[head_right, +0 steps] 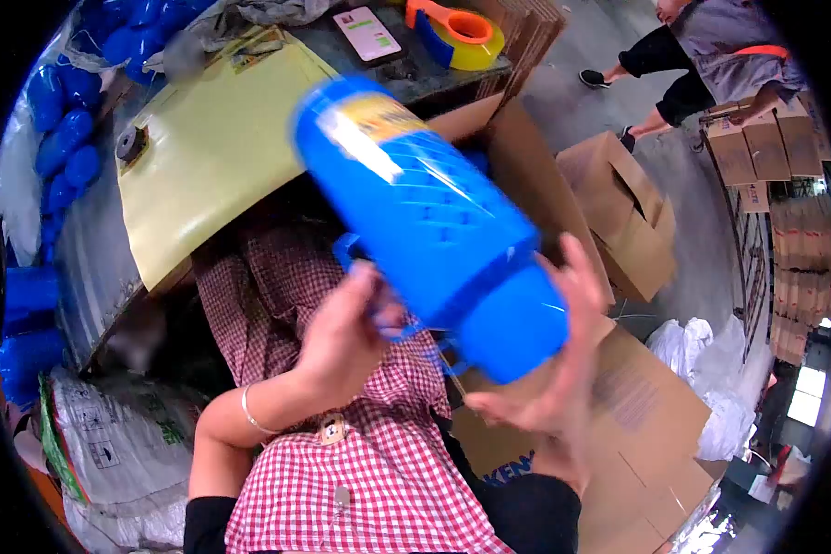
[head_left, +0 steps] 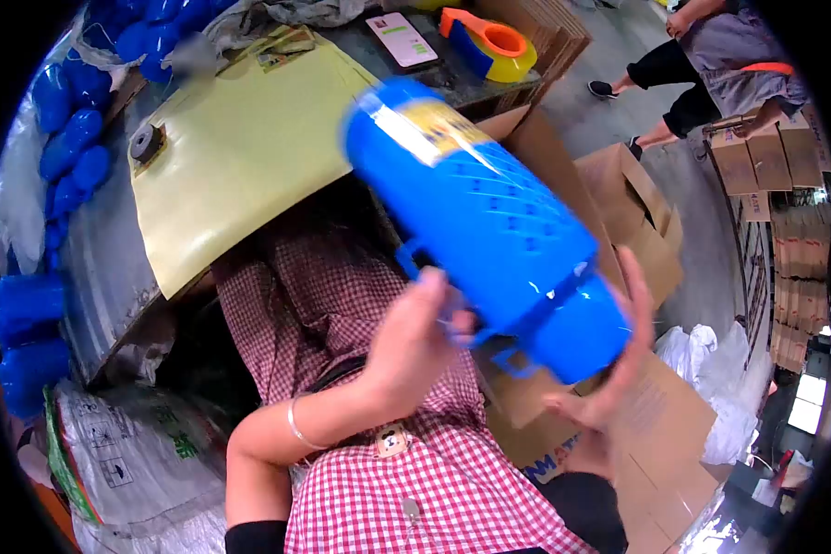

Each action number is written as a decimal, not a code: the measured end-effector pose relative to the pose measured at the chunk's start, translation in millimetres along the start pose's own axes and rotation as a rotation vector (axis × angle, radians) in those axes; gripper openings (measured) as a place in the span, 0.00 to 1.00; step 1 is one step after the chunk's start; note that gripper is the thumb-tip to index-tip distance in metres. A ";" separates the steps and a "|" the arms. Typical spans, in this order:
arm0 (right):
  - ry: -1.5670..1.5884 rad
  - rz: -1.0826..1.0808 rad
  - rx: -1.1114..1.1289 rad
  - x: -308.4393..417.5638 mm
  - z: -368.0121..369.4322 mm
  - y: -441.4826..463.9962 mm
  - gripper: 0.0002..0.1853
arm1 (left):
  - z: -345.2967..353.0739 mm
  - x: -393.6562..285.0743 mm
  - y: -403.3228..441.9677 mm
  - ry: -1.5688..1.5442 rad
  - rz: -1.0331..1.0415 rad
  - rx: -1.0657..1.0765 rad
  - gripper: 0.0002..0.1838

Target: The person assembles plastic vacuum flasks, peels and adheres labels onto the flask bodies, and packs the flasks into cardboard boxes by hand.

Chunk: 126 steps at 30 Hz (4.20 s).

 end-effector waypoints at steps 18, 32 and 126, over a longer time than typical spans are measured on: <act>-0.463 0.749 1.145 -380.5 279.6 -306.7 0.53 | -193.4 -122.9 -134.9 0.528 0.492 -0.680 0.12; -0.741 -0.471 0.047 -70.4 497.8 576.9 0.36 | -318.3 -564.1 -601.3 0.949 1.174 -2.921 0.36; 1.304 0.189 0.483 -8.4 303.5 262.3 0.07 | 7.0 -261.9 -160.9 2.218 1.528 -0.496 0.14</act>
Point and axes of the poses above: each hand's wrist, its own y-axis towards the middle knuckle, its own z-axis out of the palm, x = y × z, the point moved 9 cm from there along y, towards the middle knuckle, and after that the axes turned 15 degrees about -z, right-handed, at the moved point
